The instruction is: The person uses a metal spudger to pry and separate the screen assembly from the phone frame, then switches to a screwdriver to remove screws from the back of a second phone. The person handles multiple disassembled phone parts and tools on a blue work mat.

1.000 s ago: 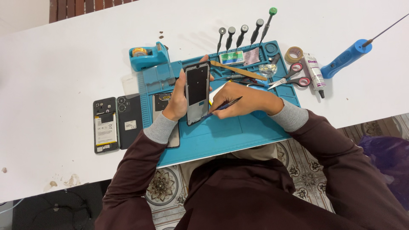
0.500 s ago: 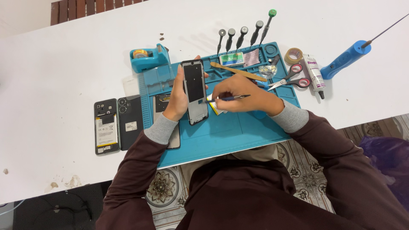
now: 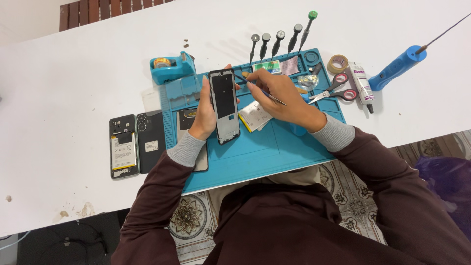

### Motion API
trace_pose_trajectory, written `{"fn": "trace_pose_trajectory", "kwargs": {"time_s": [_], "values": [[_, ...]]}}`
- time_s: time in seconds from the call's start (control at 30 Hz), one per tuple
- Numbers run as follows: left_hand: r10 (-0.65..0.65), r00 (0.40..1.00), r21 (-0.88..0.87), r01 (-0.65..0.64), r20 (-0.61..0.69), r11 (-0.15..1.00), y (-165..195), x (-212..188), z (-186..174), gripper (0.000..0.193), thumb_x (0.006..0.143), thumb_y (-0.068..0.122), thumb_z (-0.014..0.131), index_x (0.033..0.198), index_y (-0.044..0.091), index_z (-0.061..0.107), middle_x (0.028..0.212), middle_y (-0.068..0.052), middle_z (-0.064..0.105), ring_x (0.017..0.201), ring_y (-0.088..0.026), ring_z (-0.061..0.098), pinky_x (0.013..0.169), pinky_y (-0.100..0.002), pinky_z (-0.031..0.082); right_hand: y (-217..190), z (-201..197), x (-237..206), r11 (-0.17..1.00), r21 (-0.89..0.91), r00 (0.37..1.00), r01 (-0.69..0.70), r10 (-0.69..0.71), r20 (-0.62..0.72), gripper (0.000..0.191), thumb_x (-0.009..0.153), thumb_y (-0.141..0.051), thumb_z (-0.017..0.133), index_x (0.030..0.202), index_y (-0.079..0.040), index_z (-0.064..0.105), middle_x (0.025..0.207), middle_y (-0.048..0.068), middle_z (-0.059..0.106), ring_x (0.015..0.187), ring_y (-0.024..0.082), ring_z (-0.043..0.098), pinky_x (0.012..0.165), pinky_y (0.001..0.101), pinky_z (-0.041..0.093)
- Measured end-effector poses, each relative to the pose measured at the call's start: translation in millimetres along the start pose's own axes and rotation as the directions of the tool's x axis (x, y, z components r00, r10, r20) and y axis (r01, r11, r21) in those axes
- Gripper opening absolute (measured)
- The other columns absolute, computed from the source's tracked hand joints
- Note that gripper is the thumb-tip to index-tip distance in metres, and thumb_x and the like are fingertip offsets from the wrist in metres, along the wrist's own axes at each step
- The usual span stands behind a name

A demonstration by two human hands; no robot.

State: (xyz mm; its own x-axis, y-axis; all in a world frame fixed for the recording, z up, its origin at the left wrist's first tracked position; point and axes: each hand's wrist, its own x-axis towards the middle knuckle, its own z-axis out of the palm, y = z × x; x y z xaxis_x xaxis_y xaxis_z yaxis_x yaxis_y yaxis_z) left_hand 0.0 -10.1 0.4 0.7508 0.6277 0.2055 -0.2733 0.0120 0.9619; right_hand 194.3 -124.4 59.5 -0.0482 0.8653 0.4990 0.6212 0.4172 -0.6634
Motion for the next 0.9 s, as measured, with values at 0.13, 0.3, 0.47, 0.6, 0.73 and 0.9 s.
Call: {"fn": "trace_pose_trajectory", "kwargs": {"time_s": [0.13, 0.3, 0.47, 0.6, 0.73, 0.9], "values": [[0.018, 1.000, -0.001, -0.018, 0.008, 1.000, -1.5, 1.0, 0.0, 0.079, 0.106, 0.064, 0.016, 0.160, 0.011, 0.037, 0.117, -0.010, 0.064, 0.114, -0.017, 0.064, 0.096, -0.033, 0.060, -0.8, 1.0, 0.6, 0.999, 0.034, 0.999, -0.041, 0.041, 0.000, 0.013, 0.107, -0.011, 0.057, 0.113, 0.001, 0.058, 0.067, 0.005, 0.062, 0.052, 0.011, 0.054, 0.049, 0.0293, 0.036], [0.022, 1.000, -0.005, -0.022, 0.015, 1.000, -4.0, 0.6, -0.8, 0.079, 0.106, 0.064, 0.017, 0.160, 0.011, 0.036, 0.120, -0.009, 0.064, 0.118, -0.017, 0.062, 0.098, -0.033, 0.060, -1.2, 2.9, -0.2, 0.999, -0.001, 0.999, -0.043, 0.043, -0.006, 0.014, 0.108, -0.012, 0.055, 0.114, 0.001, 0.057, 0.067, 0.006, 0.062, 0.051, 0.013, 0.055, 0.048, 0.0307, 0.036], [0.029, 0.999, -0.018, -0.029, 0.015, 0.999, -5.3, 0.4, -0.9, 0.079, 0.106, 0.065, 0.018, 0.161, 0.011, 0.036, 0.119, -0.010, 0.063, 0.117, -0.018, 0.063, 0.097, -0.034, 0.059, -0.6, 2.5, -0.2, 0.999, -0.002, 0.999, -0.046, 0.046, -0.008, 0.015, 0.107, -0.012, 0.055, 0.114, 0.001, 0.057, 0.066, 0.006, 0.061, 0.050, 0.013, 0.053, 0.047, 0.0315, 0.035], [0.019, 1.000, -0.029, -0.019, 0.011, 0.999, -5.3, -0.3, -0.1, 0.078, 0.106, 0.065, 0.019, 0.160, 0.011, 0.036, 0.120, -0.010, 0.063, 0.118, -0.018, 0.063, 0.097, -0.034, 0.059, -0.6, 2.5, -0.9, 0.999, -0.005, 0.999, -0.036, 0.036, -0.006, 0.015, 0.107, -0.012, 0.056, 0.114, 0.001, 0.057, 0.066, 0.006, 0.061, 0.050, 0.014, 0.053, 0.047, 0.0315, 0.035], [0.031, 0.999, -0.022, -0.031, 0.016, 0.999, -4.5, 0.3, -0.1, 0.078, 0.105, 0.065, 0.019, 0.160, 0.011, 0.036, 0.122, -0.010, 0.063, 0.121, -0.018, 0.062, 0.098, -0.034, 0.059, 0.2, 2.6, -0.8, 0.999, -0.032, 1.000, -0.006, 0.006, -0.013, 0.016, 0.106, -0.012, 0.058, 0.115, 0.001, 0.057, 0.069, 0.007, 0.063, 0.051, 0.014, 0.055, 0.048, 0.0306, 0.036], [0.022, 1.000, -0.016, -0.022, 0.007, 1.000, -4.7, -0.3, -0.3, 0.079, 0.106, 0.065, 0.019, 0.160, 0.010, 0.037, 0.121, -0.010, 0.063, 0.119, -0.018, 0.062, 0.098, -0.035, 0.059, 1.5, 2.4, -0.9, 0.999, -0.041, 1.000, -0.006, 0.005, -0.014, 0.016, 0.105, -0.011, 0.059, 0.115, 0.001, 0.058, 0.071, 0.007, 0.065, 0.052, 0.014, 0.058, 0.048, 0.0299, 0.038]]}}
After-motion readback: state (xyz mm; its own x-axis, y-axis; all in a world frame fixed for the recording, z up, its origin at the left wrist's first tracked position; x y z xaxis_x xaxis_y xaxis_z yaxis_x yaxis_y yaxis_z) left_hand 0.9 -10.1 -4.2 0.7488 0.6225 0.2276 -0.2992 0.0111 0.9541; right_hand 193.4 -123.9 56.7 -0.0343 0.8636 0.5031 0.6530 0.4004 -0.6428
